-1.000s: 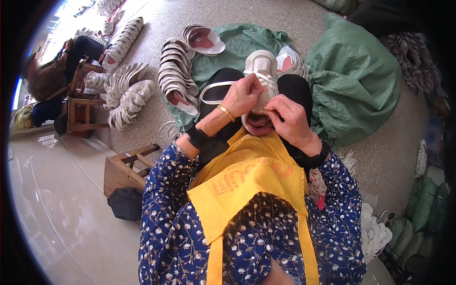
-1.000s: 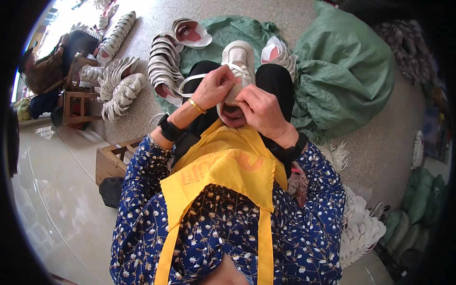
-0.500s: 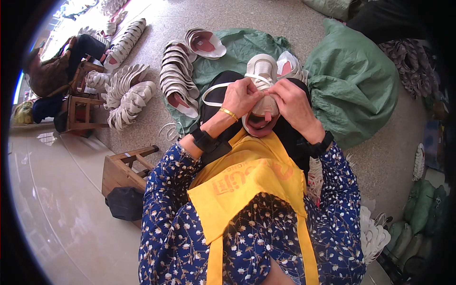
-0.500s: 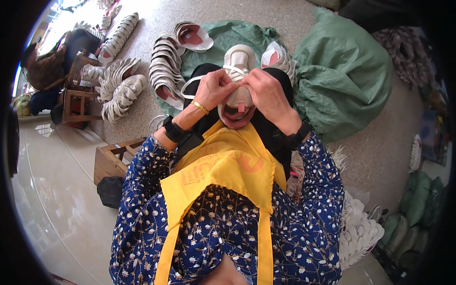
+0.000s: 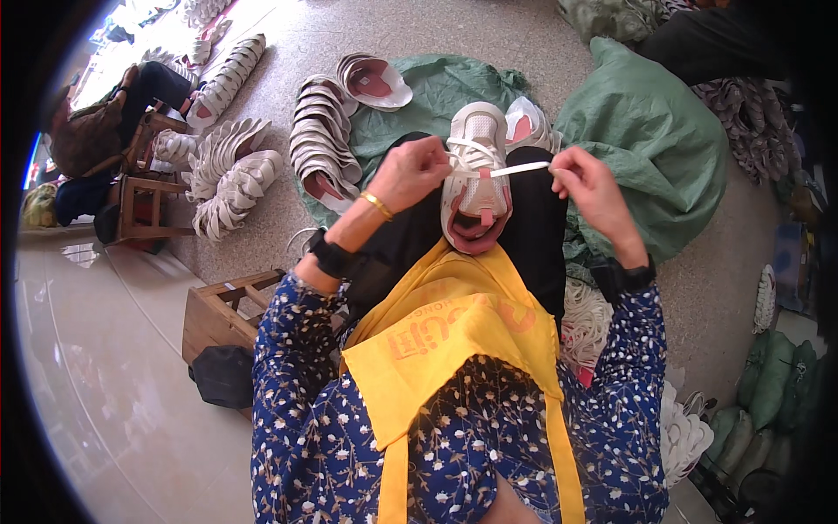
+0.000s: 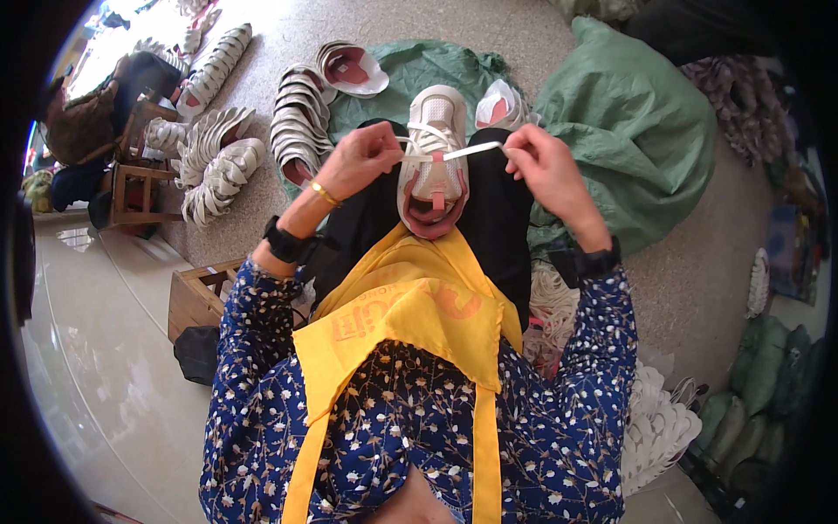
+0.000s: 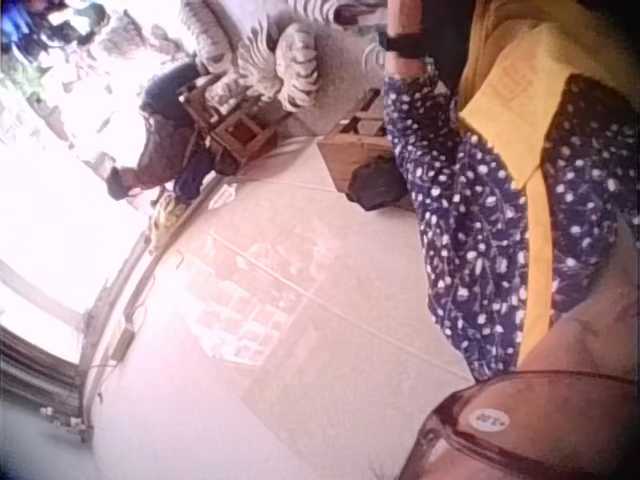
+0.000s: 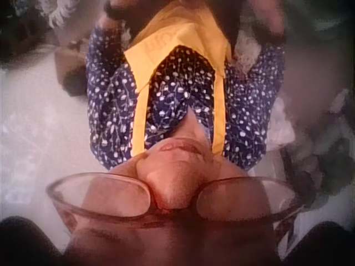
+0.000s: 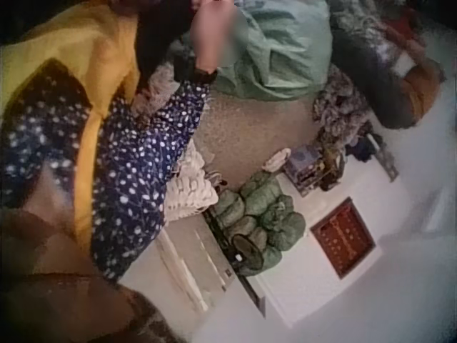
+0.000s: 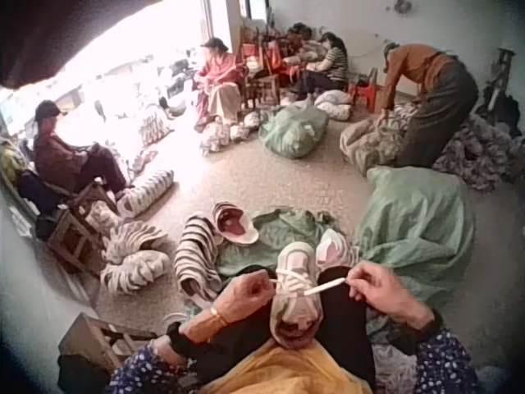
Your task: The person sits on the floor and laces a white sneaker by hand. They thread the laces through the eyelets, pull them tight, and tie a knot. The person then picks up another shoe from a nearby pile and repeats the lacing process.
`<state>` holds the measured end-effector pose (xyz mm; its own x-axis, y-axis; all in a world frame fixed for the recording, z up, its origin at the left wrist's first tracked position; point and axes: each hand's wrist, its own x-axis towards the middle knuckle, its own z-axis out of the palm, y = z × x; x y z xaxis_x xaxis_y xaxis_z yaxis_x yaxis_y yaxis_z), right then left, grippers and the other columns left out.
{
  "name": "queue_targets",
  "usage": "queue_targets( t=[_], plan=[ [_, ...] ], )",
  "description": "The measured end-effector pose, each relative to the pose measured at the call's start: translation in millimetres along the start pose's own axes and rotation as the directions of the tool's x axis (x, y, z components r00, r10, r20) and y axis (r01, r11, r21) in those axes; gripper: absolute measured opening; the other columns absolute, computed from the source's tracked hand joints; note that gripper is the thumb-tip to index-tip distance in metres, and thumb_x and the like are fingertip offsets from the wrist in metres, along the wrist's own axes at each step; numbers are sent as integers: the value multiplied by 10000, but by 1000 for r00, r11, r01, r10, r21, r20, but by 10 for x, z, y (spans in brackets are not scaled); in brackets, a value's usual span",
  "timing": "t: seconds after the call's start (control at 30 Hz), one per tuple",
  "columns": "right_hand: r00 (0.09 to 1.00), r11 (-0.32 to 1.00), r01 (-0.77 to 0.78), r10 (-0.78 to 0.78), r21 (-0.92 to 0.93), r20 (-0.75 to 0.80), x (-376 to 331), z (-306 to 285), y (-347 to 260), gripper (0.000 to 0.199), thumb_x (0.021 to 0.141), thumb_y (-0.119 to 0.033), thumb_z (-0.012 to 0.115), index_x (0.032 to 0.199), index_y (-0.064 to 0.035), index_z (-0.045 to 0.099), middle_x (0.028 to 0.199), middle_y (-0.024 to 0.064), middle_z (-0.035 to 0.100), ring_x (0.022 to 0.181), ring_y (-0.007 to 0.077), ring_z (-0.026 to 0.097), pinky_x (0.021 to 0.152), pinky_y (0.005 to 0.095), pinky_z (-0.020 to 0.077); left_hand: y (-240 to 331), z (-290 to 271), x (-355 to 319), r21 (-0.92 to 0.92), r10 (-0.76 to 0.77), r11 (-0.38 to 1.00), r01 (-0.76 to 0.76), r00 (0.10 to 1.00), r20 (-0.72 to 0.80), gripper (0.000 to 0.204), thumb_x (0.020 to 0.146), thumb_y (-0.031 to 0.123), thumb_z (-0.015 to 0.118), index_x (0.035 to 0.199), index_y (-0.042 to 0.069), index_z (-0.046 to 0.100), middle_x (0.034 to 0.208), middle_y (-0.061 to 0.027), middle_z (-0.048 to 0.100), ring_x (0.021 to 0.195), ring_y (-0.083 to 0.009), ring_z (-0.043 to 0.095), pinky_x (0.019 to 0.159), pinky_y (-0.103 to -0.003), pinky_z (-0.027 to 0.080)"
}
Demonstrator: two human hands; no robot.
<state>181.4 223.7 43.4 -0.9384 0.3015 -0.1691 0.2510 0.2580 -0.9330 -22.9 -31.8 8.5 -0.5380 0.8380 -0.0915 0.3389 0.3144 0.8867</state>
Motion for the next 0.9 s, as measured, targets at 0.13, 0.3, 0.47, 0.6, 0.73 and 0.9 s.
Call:
queue_targets(
  t=[0.13,0.3,0.47,0.6,0.73,0.9],
  plan=[
    [999,732,-14,34,682,-16,-149,-207,152,154,1056,-151,592,1079,1,610,1074,101,681,822,82,633,716,236,534,67,-426,-32,-419,88,908,-21,986,140,106,1004,127,669,970,40,619,855,37,600,786,-37,545,695,-202,446],
    [991,473,135,-53,871,-124,-189,-154,114,227,1066,-136,562,1193,47,605,1328,201,635,985,142,684,915,276,587,296,-532,-14,-562,158,823,-83,984,85,118,998,138,691,1002,48,615,917,31,597,830,-59,552,780,-215,460],
    [962,475,256,-37,842,-272,-322,-432,349,252,1068,-118,553,1240,60,599,1265,178,645,1046,174,673,944,299,585,286,-272,46,-561,179,820,-112,982,66,113,1002,121,676,976,40,601,902,27,604,817,-54,565,754,-221,474],
    [913,383,351,60,854,-403,-700,-988,816,226,1052,-53,561,1224,91,591,1162,161,643,975,173,630,876,288,573,126,-11,84,-286,169,947,-149,984,48,104,994,81,664,989,21,579,896,-5,602,836,-71,596,742,-250,519],
    [842,280,443,196,852,-503,-1318,-1689,1599,225,1040,-27,574,1211,120,584,1123,161,636,927,167,612,816,274,559,205,151,139,61,243,969,-241,970,-27,163,924,20,671,1043,4,560,953,-68,604,828,-125,645,710,-287,554],
    [740,531,336,362,778,-567,-1650,-1588,1828,237,1035,-63,606,1219,86,602,1159,157,658,922,145,637,814,263,565,168,260,341,193,400,906,-378,912,-90,231,859,-7,672,1059,16,559,989,-107,568,811,-221,642,699,-330,542]
  ],
)
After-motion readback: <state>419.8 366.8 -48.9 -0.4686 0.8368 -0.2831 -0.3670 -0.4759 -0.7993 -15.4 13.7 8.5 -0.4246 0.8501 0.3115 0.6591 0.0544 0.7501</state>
